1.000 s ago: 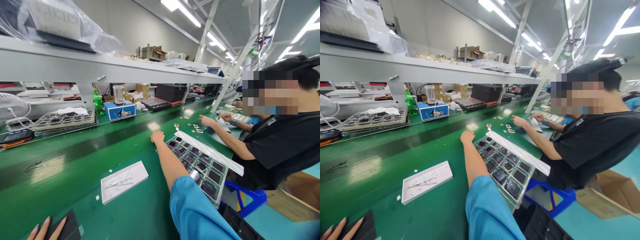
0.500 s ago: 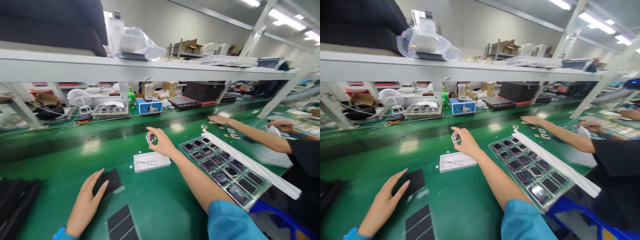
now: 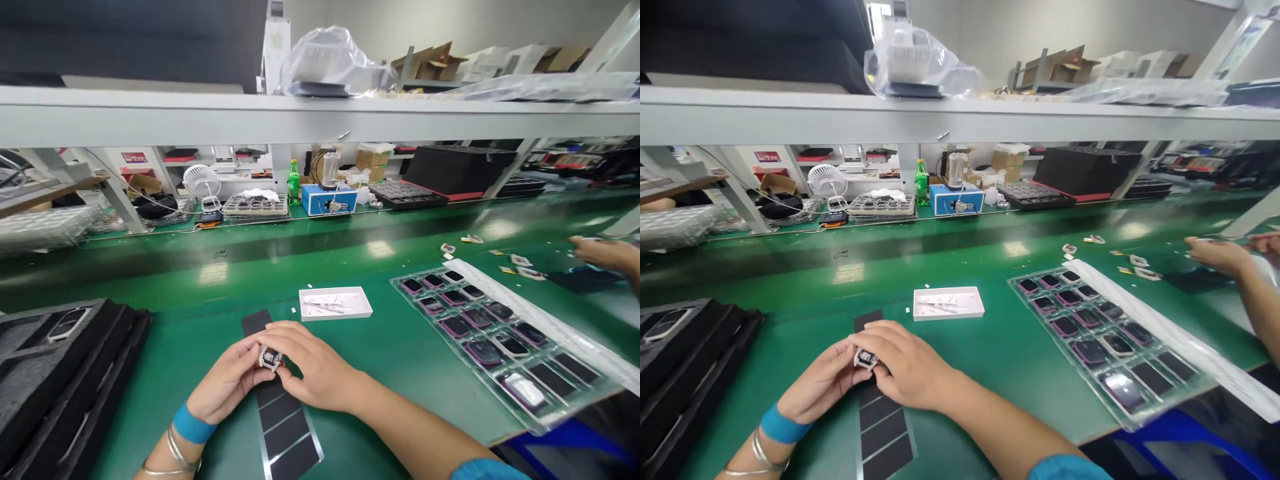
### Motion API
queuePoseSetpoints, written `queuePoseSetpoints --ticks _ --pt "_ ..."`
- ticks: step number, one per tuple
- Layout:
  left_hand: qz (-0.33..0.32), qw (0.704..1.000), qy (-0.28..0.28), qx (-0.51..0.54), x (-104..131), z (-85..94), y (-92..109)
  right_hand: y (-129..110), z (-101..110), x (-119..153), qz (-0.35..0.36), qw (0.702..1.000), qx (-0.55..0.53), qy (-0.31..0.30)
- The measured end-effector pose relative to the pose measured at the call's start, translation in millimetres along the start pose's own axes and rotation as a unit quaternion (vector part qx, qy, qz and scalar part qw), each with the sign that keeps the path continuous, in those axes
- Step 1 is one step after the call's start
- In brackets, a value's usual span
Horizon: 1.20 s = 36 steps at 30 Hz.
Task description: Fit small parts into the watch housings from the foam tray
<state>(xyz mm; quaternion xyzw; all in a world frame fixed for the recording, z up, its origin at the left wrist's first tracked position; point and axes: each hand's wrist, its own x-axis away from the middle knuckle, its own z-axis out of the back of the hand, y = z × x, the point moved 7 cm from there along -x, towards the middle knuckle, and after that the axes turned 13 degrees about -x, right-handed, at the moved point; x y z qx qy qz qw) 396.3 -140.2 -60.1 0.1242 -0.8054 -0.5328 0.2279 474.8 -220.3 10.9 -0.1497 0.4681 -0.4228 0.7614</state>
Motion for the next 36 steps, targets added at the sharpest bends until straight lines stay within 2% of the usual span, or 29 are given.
queuePoseSetpoints --ticks 3,6,9,11,17,22,27,36 --pt "0.023 1.000 0.000 0.001 2.2 1.1 -1.3 -0.7 3.1 2.3 0.001 1.000 -0.021 0.020" --pt "0.029 0.999 0.018 0.011 2.8 2.9 -0.6 -0.7 11.8 2.7 -0.005 0.996 -0.041 0.085" --pt "0.031 0.999 0.038 0.010 2.0 6.1 -2.3 9.2 18.5 5.5 -0.052 0.984 -0.053 0.159" --pt "0.024 0.998 0.053 -0.002 1.4 8.0 -2.6 17.5 17.9 7.7 -0.088 0.979 -0.054 0.176" --pt "-0.028 0.991 0.119 -0.058 3.1 6.5 8.0 31.8 11.6 10.3 -0.148 0.975 -0.058 0.154" --pt "-0.063 0.985 0.129 -0.095 3.7 -1.2 17.3 34.1 10.9 10.0 -0.147 0.976 -0.073 0.145" --pt "-0.074 0.981 0.147 -0.098 3.7 -0.5 18.1 35.7 10.5 10.3 -0.159 0.974 -0.073 0.143" --pt "-0.048 0.986 0.146 -0.059 5.8 -4.0 14.1 26.0 12.1 9.5 -0.097 0.983 -0.032 0.150"
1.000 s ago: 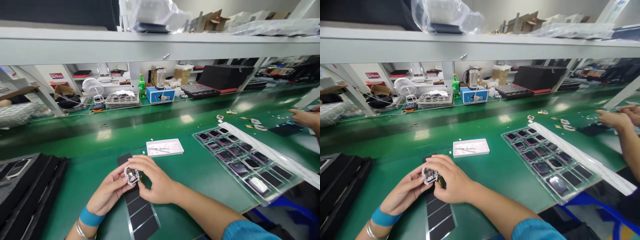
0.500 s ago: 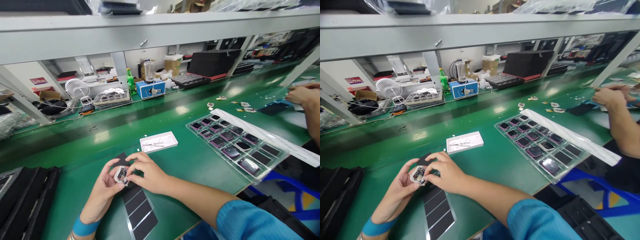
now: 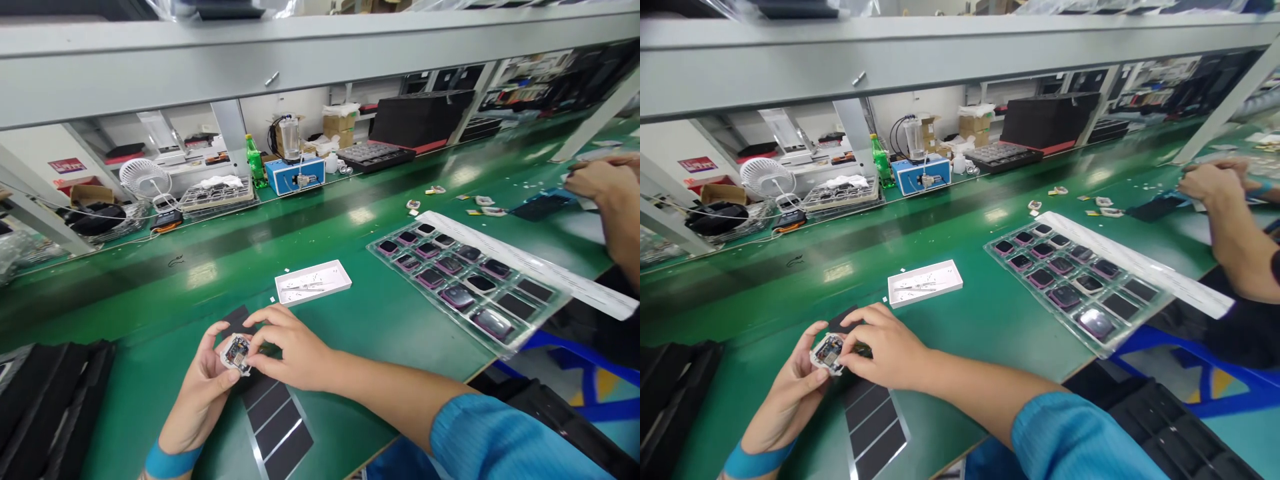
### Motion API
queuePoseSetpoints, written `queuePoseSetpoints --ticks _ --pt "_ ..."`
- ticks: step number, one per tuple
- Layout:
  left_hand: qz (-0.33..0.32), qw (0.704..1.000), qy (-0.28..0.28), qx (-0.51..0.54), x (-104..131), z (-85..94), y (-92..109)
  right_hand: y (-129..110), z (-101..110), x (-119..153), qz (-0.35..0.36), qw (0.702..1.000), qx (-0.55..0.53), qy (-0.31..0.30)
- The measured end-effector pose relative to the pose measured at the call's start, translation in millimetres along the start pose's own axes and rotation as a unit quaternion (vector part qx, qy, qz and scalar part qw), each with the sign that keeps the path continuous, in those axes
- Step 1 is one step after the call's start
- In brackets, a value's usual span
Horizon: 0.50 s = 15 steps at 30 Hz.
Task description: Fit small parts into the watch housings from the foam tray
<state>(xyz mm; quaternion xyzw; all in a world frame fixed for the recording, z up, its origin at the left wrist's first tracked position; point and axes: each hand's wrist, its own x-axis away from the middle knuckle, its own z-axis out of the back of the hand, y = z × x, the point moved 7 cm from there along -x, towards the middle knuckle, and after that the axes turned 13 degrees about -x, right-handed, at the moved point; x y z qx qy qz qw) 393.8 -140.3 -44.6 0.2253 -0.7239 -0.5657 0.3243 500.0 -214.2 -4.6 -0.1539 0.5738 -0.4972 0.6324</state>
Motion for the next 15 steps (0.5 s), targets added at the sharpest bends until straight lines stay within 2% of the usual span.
queuePoseSetpoints --ticks 3,6,9,11,13,15 --pt "0.019 1.000 -0.003 0.014 -1.2 3.8 -6.4 -6.5 -1.5 0.0 0.014 1.000 0.014 -0.006" --pt "0.031 0.999 -0.016 0.029 -4.3 10.5 -13.4 -22.4 1.3 -2.3 0.076 0.995 0.055 -0.019" --pt "0.031 0.999 -0.028 0.033 -6.0 16.3 -16.5 -26.2 23.3 -7.0 0.107 0.985 0.134 0.019" --pt "0.029 0.998 -0.035 0.033 -5.5 17.7 -16.8 -13.0 45.6 -10.8 0.064 0.975 0.204 0.054" --pt "0.028 0.998 -0.045 0.032 -4.5 16.8 -17.2 7.1 64.9 -13.0 -0.010 0.960 0.272 0.065" --pt "0.031 0.998 -0.054 0.029 -4.0 15.1 -18.3 20.9 74.9 -13.1 -0.064 0.949 0.302 0.064"
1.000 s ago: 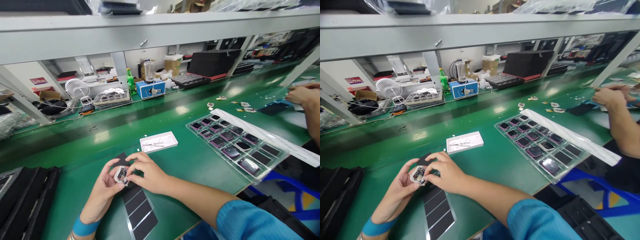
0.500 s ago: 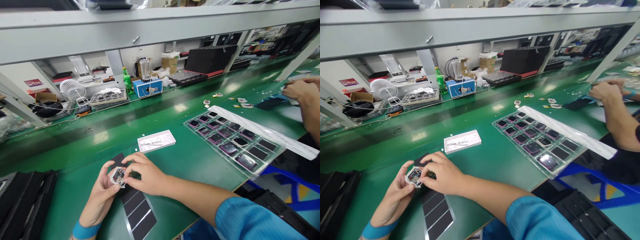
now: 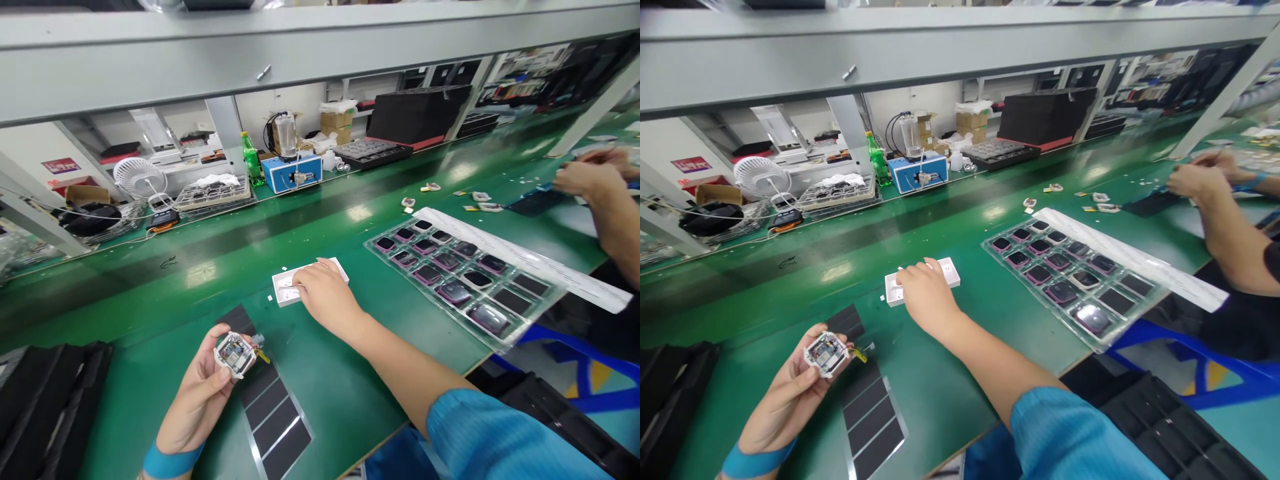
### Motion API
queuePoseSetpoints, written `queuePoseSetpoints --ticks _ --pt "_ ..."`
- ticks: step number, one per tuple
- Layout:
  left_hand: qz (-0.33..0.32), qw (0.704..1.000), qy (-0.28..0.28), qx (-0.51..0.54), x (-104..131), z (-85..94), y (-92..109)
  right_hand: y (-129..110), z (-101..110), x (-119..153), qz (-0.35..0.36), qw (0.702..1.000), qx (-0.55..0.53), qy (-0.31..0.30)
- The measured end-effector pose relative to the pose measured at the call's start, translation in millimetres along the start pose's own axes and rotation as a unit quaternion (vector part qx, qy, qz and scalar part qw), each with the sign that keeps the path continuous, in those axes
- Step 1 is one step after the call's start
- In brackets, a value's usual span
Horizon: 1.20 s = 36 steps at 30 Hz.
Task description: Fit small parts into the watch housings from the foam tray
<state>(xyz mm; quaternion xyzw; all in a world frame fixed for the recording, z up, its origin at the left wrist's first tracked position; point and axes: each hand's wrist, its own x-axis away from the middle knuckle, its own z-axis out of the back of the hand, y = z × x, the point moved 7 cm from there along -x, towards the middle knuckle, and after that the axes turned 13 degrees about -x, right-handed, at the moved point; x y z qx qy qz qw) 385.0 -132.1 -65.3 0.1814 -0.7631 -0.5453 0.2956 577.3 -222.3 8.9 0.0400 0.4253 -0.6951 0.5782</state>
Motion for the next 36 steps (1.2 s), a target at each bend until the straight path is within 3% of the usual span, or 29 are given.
queuePoseSetpoints --ticks 3,6,9,18,27,32,36 --pt "0.004 1.000 -0.007 -0.010 -0.8 -2.2 -1.9 -6.6 -5.1 2.5 -0.012 0.995 -0.096 -0.011" --pt "0.000 0.999 -0.004 -0.033 -0.9 -5.3 -1.1 -32.0 -19.1 10.6 -0.015 0.965 -0.257 -0.047" --pt "-0.020 0.998 0.026 -0.051 1.3 -7.8 3.9 -47.0 -31.9 19.1 -0.033 0.944 -0.322 -0.066" --pt "-0.040 0.995 0.065 -0.063 4.4 -14.1 10.1 -45.6 -38.4 22.3 -0.017 0.947 -0.317 -0.045" --pt "-0.021 0.997 0.027 -0.064 -5.6 -3.1 -3.1 -57.5 -44.9 30.4 0.120 0.983 -0.130 -0.054" --pt "-0.009 0.998 0.019 -0.059 -3.7 -7.8 -3.4 -60.9 -31.1 26.5 0.099 0.968 -0.229 -0.019" --pt "0.002 0.997 -0.005 -0.078 -0.9 -18.9 -3.9 -65.3 -32.9 27.3 0.073 0.953 -0.293 -0.021"
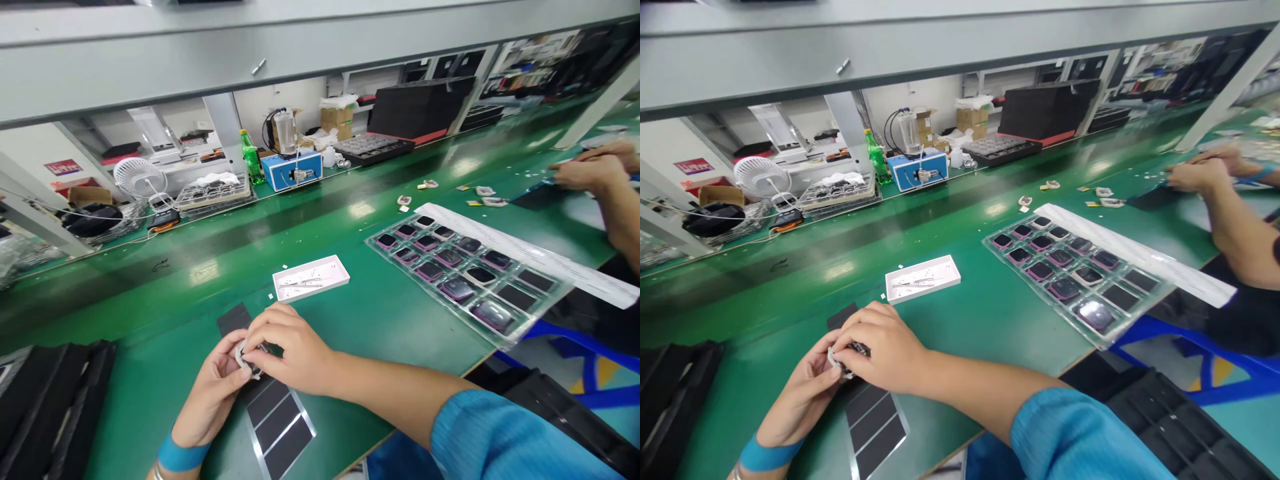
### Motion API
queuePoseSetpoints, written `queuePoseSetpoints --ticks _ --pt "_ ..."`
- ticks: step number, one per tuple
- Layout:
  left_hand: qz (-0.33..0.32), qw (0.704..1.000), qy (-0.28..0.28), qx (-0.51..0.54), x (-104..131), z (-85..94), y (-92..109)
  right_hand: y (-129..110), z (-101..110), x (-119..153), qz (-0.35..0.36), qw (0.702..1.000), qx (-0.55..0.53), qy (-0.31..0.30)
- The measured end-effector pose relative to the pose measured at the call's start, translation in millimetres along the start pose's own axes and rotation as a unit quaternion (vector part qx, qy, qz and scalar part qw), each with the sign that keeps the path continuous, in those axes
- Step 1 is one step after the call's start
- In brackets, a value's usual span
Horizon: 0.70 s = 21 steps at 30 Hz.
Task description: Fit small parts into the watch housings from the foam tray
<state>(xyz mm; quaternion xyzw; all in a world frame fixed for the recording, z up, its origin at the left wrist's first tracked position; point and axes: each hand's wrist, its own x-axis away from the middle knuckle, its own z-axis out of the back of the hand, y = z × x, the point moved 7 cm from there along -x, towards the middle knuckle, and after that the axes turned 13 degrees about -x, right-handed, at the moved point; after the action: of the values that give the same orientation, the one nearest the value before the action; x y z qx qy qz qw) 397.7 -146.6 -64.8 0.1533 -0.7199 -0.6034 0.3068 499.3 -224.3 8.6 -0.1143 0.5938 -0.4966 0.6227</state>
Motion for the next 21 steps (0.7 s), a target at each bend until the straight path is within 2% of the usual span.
queuePoseSetpoints --ticks 8,12,15,16,18,21 --pt "0.012 1.000 -0.018 -0.008 -2.4 -3.8 -3.8 14.3 -8.3 3.8 -0.001 0.999 0.046 -0.017" --pt "0.004 1.000 -0.011 -0.014 -5.1 8.3 -2.1 31.1 -2.1 1.5 -0.084 0.996 -0.026 0.007" --pt "-0.012 0.999 0.033 -0.005 -6.9 24.5 4.0 42.8 0.0 3.6 -0.147 0.989 -0.004 0.004" --pt "-0.021 0.998 0.053 -0.001 -7.5 30.3 6.7 45.3 -2.5 5.5 -0.160 0.987 0.018 -0.018" --pt "-0.044 0.995 0.087 0.002 -8.5 39.7 12.1 47.5 -14.9 11.9 -0.163 0.979 0.063 -0.107" --pt "-0.072 0.991 0.114 0.005 -9.1 46.8 17.2 45.8 -38.3 26.7 -0.115 0.952 0.134 -0.251"
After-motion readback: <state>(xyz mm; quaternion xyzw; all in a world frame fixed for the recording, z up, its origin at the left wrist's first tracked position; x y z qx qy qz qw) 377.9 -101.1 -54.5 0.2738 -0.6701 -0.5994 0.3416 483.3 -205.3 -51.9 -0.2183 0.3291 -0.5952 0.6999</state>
